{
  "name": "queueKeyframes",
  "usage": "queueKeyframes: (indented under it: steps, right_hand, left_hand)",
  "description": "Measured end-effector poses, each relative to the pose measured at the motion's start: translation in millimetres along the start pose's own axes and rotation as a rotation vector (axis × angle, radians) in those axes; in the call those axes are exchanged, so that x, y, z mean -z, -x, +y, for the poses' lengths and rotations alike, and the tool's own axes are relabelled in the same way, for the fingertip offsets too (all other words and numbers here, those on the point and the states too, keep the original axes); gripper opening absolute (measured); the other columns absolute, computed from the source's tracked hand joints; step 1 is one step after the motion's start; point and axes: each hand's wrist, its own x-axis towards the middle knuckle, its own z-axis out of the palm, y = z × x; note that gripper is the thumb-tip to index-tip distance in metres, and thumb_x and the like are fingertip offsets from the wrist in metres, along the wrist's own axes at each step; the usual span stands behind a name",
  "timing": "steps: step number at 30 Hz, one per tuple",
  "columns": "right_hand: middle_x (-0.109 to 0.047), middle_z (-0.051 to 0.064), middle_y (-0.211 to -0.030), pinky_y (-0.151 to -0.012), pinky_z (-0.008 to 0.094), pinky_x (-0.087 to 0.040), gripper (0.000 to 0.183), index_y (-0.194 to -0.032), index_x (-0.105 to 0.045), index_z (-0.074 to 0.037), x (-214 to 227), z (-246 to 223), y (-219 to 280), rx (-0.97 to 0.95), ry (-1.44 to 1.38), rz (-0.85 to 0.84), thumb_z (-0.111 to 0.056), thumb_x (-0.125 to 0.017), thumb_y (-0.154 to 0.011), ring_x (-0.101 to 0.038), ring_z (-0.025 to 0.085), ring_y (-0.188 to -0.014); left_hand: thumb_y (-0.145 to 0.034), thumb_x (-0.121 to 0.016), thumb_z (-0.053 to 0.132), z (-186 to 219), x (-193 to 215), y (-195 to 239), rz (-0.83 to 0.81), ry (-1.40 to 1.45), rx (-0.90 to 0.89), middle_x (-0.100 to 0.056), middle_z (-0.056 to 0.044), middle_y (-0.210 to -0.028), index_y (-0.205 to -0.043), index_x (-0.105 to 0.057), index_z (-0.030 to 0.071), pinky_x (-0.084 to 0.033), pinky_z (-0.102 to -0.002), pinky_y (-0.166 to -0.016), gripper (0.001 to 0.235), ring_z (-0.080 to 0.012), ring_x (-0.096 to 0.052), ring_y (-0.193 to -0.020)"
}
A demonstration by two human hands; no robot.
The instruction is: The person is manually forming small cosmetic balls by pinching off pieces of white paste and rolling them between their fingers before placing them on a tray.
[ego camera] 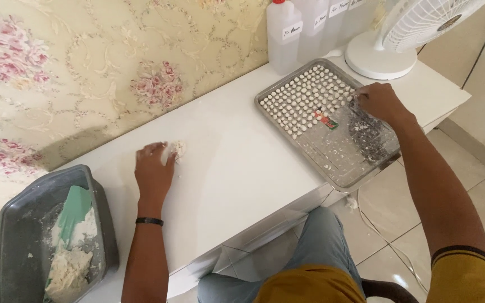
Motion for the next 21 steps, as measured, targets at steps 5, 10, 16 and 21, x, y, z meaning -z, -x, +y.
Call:
queueKeyframes:
  steps: [5, 10, 16, 21]
  right_hand:
    - [-0.062, 0.023, -0.080, -0.067, 0.046, -0.051, 0.025, -0.094, -0.065, -0.002, -9.0, 33.3, -22.8, 0.017, 0.035, 0.065, -0.014, -0.047, -0.081, -0.060, 0.041, -0.074]
    - [-0.062, 0.021, -0.083, -0.071, 0.049, -0.048, 0.025, -0.096, -0.065, -0.007, 10.4, -0.4, -18.2, -0.021, -0.100, 0.149, -0.017, -0.049, -0.080, -0.058, 0.043, -0.076]
    - [-0.059, 0.014, -0.062, -0.058, 0.037, -0.041, 0.024, -0.079, -0.063, 0.001, 45.8, -109.7, 4.5, 0.214, -0.154, 0.100, -0.016, -0.051, -0.091, -0.057, 0.026, -0.060]
    - [-0.062, 0.018, -0.078, -0.066, 0.045, -0.045, 0.019, -0.094, -0.063, -0.002, 32.7, -198.9, 26.5, 0.516, -0.151, 0.153, -0.013, -0.056, -0.081, -0.059, 0.034, -0.072]
  left_hand:
    - [-0.087, -0.050, 0.031, -20.4, -26.4, -5.0, -0.130, 0.013, 0.064, -0.059, -0.003, -0.092, -0.095, -0.063, 0.012, -0.051, -0.033, -0.066, 0.024, -0.0203, -0.058, -0.084]
    - [-0.080, -0.056, 0.044, -5.7, -16.7, -1.9, -0.168, -0.001, 0.068, -0.056, -0.002, -0.100, -0.100, -0.061, 0.017, -0.048, -0.043, -0.074, 0.034, -0.0225, -0.054, -0.095]
    - [-0.076, -0.057, 0.023, -38.2, -62.2, -12.2, 0.066, 0.037, -0.145, -0.058, -0.003, -0.079, -0.093, -0.066, 0.019, -0.043, -0.035, -0.062, 0.020, -0.0220, -0.053, -0.078]
    - [-0.084, -0.051, 0.022, -33.8, -58.8, -12.7, -0.030, 0.078, -0.047, -0.057, -0.010, -0.079, -0.091, -0.063, 0.008, -0.049, -0.039, -0.067, 0.019, -0.0271, -0.058, -0.076]
